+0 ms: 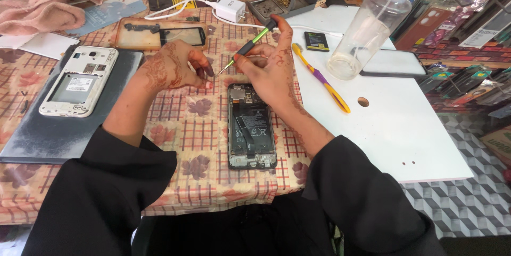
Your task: The person disassembles a smartphone by removing screws and lifting the motherboard. They clean the motherboard with a toothbrush, then reposition it and secure it with screws. The work occurs on a cluttered table with tools and phone parts.
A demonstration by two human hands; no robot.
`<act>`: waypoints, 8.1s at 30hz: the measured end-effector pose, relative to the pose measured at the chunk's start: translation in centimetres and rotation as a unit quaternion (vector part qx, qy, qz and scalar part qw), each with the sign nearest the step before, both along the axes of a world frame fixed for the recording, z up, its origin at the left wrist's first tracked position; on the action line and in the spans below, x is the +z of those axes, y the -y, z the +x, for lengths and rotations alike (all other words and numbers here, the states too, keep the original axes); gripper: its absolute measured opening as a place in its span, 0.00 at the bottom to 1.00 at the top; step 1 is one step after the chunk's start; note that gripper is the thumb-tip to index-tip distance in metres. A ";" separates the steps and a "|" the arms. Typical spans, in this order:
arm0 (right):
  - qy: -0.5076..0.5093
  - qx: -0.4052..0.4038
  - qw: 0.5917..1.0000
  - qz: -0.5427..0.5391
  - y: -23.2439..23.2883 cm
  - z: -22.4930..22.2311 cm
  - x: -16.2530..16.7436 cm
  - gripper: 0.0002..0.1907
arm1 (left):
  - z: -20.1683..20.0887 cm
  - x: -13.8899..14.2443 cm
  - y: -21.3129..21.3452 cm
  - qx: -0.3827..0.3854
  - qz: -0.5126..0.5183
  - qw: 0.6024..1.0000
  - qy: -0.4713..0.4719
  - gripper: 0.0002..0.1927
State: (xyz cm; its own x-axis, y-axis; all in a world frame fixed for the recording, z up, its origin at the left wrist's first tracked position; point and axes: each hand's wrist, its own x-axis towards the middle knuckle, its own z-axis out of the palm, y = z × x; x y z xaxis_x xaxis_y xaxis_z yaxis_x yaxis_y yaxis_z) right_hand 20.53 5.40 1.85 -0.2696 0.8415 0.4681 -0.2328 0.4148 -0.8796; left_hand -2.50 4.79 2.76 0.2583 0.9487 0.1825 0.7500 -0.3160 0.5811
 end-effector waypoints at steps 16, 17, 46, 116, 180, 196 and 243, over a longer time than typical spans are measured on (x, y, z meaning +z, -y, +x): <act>0.065 -0.042 0.994 0.074 0.1 4.2 -0.9 0.46 | 1.6 -0.9 0.2 -0.033 -0.050 0.998 -0.038 0.29; 0.086 -0.058 0.992 0.073 0.2 4.0 -0.9 0.46 | 1.6 -1.0 0.3 -0.038 -0.045 0.997 -0.045 0.29; 0.137 -0.047 0.983 0.115 1.2 3.2 0.0 0.46 | 2.1 -1.2 0.2 -0.009 -0.008 1.000 -0.027 0.26; 0.187 0.001 0.934 0.303 -0.2 1.5 1.1 0.32 | 2.7 -1.0 -0.1 -0.004 -0.101 0.994 0.043 0.20; 0.159 -0.001 0.958 0.238 -0.8 2.1 -0.6 0.36 | 2.5 -2.2 0.4 -0.109 -0.043 0.993 0.017 0.36; 0.099 0.058 0.964 0.239 -0.3 1.2 -1.0 0.25 | 2.2 -2.3 0.3 -0.118 -0.064 0.990 0.043 0.32; 0.246 -0.038 0.931 0.265 0.5 1.2 0.8 0.29 | 2.6 -2.4 0.1 -0.113 -0.054 0.992 0.021 0.33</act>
State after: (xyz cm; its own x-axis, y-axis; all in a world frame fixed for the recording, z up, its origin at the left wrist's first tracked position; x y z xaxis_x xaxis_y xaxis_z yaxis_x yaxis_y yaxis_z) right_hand 21.76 4.93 2.70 -0.5102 0.5523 0.6593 0.1931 0.8205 -0.5380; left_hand 0.06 4.69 0.39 0.4613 0.8818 0.0980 0.6415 -0.4078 0.6497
